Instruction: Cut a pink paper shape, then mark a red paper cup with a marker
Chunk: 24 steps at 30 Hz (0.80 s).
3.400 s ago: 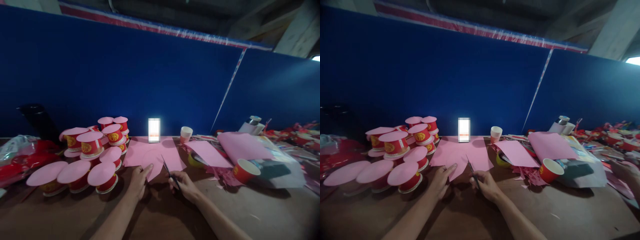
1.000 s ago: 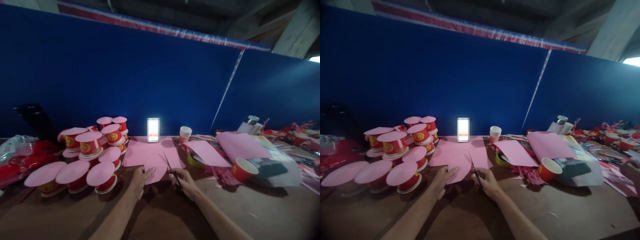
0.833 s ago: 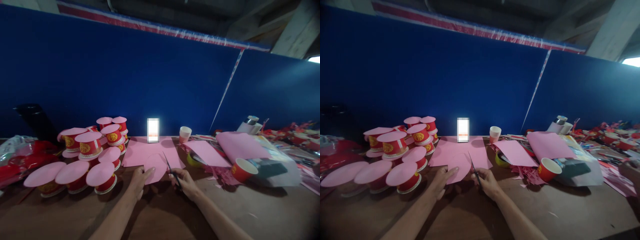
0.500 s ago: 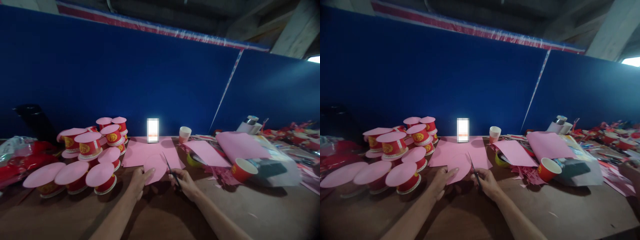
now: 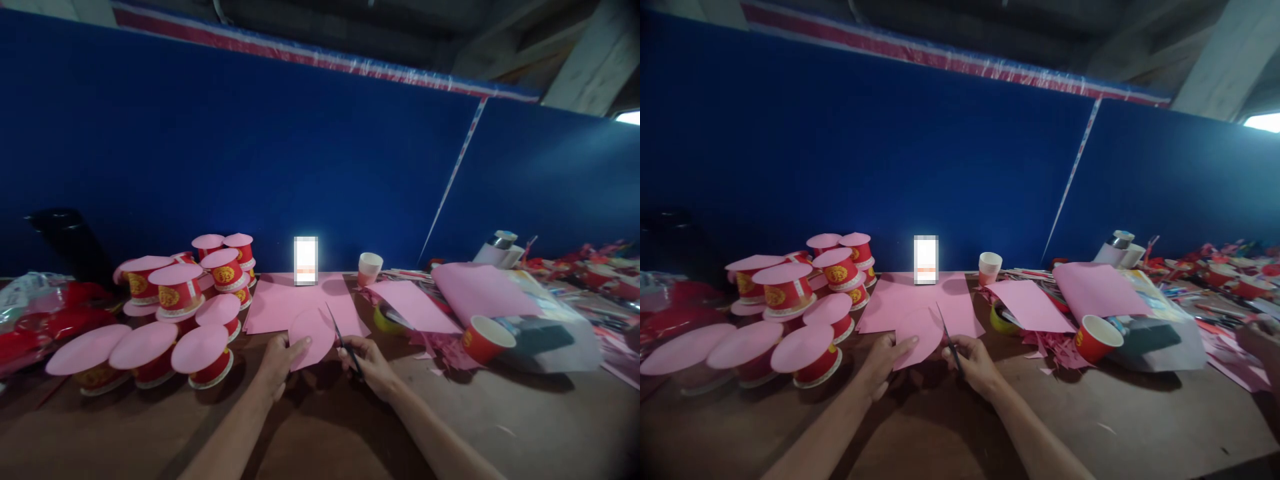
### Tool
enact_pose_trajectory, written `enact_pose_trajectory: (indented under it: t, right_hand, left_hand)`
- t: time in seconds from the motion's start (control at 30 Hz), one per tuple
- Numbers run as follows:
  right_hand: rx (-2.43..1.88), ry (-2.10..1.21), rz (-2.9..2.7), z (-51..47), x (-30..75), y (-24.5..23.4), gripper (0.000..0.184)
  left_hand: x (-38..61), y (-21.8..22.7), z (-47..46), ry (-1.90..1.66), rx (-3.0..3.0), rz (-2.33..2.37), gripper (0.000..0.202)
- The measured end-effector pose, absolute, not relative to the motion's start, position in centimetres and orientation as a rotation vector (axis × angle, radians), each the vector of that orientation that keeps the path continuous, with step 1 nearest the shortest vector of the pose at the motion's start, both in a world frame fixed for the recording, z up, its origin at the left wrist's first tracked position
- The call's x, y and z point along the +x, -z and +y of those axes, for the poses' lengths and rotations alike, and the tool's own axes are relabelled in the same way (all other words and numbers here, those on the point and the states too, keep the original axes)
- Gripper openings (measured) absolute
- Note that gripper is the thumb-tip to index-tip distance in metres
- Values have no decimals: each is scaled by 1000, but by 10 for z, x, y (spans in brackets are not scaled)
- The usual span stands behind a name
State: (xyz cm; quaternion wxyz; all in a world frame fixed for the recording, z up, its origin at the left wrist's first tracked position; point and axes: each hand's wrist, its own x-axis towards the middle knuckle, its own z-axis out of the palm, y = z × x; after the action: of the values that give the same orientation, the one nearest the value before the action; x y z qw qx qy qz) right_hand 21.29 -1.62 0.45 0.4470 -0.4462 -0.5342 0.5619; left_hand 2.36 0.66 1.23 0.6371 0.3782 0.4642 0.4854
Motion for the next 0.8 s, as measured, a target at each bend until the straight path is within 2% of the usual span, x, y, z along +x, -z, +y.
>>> enact_pose_trajectory:
  t: [0.57,0.8]
  right_hand:
    - [-1121,-1391,-1319,-14,215,-2,38]
    - [-1157,-1369,-1327,-16,213,-8,43]
  left_hand:
    - [23,-12,8,-1107,862,1034,40]
    - [22,-13,8,-1125,869,1021,41]
